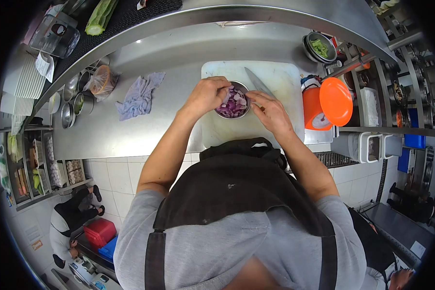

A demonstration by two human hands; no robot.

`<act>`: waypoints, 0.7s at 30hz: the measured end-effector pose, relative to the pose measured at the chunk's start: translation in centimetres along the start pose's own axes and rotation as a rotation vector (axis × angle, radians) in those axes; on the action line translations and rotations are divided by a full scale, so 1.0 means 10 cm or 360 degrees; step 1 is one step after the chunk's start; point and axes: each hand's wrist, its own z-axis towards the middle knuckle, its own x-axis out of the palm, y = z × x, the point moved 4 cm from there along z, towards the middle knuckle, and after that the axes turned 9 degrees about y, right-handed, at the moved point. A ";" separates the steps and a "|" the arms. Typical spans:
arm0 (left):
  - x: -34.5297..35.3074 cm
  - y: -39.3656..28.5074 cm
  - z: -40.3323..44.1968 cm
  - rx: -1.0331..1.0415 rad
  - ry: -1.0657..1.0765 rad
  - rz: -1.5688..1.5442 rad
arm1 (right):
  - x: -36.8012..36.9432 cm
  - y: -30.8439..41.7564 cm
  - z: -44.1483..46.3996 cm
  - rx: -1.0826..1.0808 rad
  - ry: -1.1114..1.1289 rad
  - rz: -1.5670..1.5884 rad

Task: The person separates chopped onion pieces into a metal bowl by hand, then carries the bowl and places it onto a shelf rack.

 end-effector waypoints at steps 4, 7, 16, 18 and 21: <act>0.02 0.02 0.06 -0.0170 0.0194 0.0191 | 0.05 -0.04 -0.13 -0.0086 0.0050 -0.0189; 0.38 0.12 0.11 -0.0223 0.0683 0.0595 | 0.21 -0.17 -0.20 -0.0105 0.0172 -0.0412; 0.90 0.34 0.25 -0.0399 0.0936 0.0703 | 0.32 -0.28 -0.26 -0.0045 0.0221 -0.0406; 0.79 0.31 0.30 -0.0436 0.0935 0.0507 | 0.33 -0.28 -0.27 -0.0038 0.0223 -0.0380; 0.67 0.34 0.36 -0.0450 0.0879 0.0223 | 0.36 -0.29 -0.29 -0.0069 0.0273 -0.0391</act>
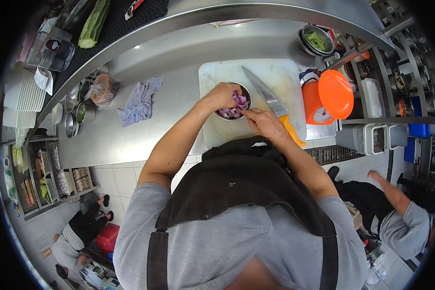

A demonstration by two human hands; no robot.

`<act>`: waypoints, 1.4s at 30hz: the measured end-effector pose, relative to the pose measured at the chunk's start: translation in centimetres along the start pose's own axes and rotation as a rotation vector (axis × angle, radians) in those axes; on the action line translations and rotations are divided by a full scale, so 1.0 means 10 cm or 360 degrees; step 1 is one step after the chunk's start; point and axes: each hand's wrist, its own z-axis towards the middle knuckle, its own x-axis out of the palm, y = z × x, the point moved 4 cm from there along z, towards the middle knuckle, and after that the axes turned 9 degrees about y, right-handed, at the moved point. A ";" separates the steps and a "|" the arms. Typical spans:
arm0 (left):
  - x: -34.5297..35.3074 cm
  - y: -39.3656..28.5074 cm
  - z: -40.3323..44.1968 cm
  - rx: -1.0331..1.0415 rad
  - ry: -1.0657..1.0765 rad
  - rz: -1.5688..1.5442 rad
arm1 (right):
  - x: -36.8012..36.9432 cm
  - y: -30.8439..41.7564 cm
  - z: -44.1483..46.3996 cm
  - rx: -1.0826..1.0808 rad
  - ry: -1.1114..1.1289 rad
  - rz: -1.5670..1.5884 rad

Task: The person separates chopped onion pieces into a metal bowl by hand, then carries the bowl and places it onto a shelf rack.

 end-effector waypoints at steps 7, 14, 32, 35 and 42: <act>-0.36 -0.06 -0.19 0.0053 -0.0086 -0.0004 | -0.04 0.02 -0.03 0.0031 -0.0027 0.0055; -0.39 -0.07 -0.29 0.0194 -0.0304 -0.0049 | -0.07 0.03 -0.03 0.0044 0.0008 0.0060; 0.23 -0.06 -0.06 -0.0110 -0.0192 0.0471 | -0.07 -0.01 -0.09 0.0081 0.0078 0.0061; 0.17 0.01 -0.09 -0.0021 -0.0258 0.0444 | -0.06 -0.01 -0.09 0.0062 0.0015 0.0044; -0.04 -0.05 -0.43 -0.0037 0.0216 -0.1201 | -0.31 0.10 -0.04 0.0083 -0.0246 0.0267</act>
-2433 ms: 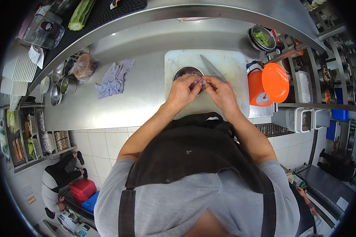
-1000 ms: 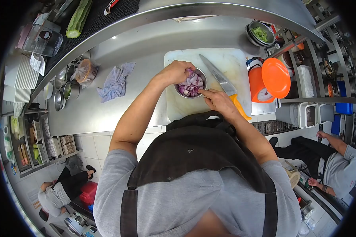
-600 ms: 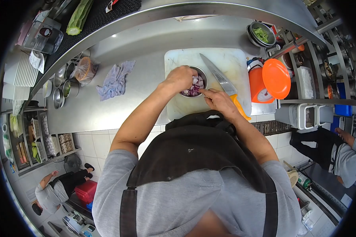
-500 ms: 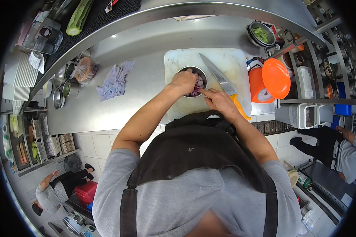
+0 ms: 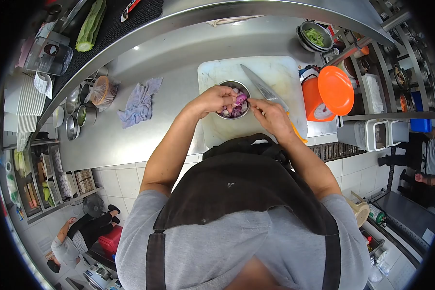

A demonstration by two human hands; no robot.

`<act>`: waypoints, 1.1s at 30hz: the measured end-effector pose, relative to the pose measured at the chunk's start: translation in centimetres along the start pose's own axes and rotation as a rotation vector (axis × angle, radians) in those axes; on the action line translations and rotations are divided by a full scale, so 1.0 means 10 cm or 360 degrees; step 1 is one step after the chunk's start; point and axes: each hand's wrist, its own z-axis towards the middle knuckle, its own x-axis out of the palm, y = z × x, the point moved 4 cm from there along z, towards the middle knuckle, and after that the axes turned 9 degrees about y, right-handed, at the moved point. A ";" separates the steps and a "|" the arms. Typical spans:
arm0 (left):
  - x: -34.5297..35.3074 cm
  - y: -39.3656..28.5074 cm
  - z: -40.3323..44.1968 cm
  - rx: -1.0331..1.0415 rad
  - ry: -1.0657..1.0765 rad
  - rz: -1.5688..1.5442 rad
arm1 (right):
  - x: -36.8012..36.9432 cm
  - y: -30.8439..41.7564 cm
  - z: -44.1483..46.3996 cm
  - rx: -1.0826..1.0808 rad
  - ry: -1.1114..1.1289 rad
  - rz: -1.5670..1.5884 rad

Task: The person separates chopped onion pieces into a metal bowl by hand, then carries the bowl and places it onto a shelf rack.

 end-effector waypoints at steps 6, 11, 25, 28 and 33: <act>0.12 -0.06 -0.04 0.0175 0.0337 -0.0422 | -0.17 0.20 0.09 -0.0027 -0.0148 0.0028; 0.10 -0.06 -0.03 0.0195 0.0350 -0.0520 | -0.15 0.15 0.08 0.0003 -0.0142 0.0061; -0.02 0.00 -0.05 0.0319 -0.0662 0.0862 | -1.37 -0.53 0.28 0.0557 -0.0748 0.0305; -0.01 -0.04 -0.07 0.0405 -0.0771 0.0946 | -2.10 -0.73 0.47 0.0651 -0.0941 -0.0433; -0.09 -0.10 -0.18 0.0403 -0.0827 0.0747 | -2.42 -1.03 0.48 0.0620 -0.1159 -0.0703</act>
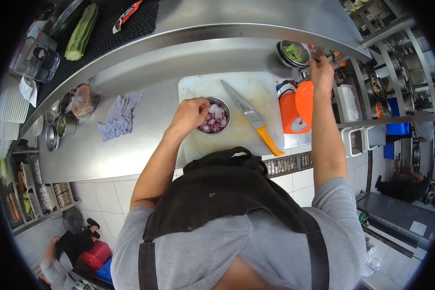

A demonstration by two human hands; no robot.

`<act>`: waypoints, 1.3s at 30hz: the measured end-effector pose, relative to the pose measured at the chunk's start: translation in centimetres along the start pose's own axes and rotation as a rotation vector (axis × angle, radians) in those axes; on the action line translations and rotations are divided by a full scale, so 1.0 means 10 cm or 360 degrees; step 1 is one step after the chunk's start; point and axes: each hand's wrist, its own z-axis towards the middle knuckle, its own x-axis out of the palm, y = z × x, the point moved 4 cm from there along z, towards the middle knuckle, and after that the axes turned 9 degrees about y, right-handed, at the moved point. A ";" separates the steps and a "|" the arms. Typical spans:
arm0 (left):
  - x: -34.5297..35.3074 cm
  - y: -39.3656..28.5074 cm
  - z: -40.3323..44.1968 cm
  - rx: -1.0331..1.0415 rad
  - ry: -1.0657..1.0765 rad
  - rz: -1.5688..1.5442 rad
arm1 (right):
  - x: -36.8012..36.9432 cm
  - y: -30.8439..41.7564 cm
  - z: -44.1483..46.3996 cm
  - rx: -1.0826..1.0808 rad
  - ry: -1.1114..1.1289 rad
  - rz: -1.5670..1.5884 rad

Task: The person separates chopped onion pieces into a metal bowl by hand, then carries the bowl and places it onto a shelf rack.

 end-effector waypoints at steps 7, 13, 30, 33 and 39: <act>-0.20 0.08 -0.02 0.0129 -0.0196 0.0127 | 0.53 0.73 -1.29 -0.0228 0.0897 0.0492; -0.03 -0.09 0.10 -0.0031 0.0477 0.0562 | 0.96 1.18 -2.10 -0.0951 0.1215 0.0307; 0.63 0.08 0.31 -0.0373 0.0694 0.0778 | 1.08 1.10 -2.35 -0.0864 0.1287 0.0359; 0.50 0.13 0.35 -0.0380 0.0702 0.0500 | 1.03 1.11 -2.34 -0.0805 0.1338 0.0303; 0.25 0.22 0.36 -0.0145 0.0592 0.0395 | 1.06 1.06 -2.36 -0.0795 0.1333 0.0338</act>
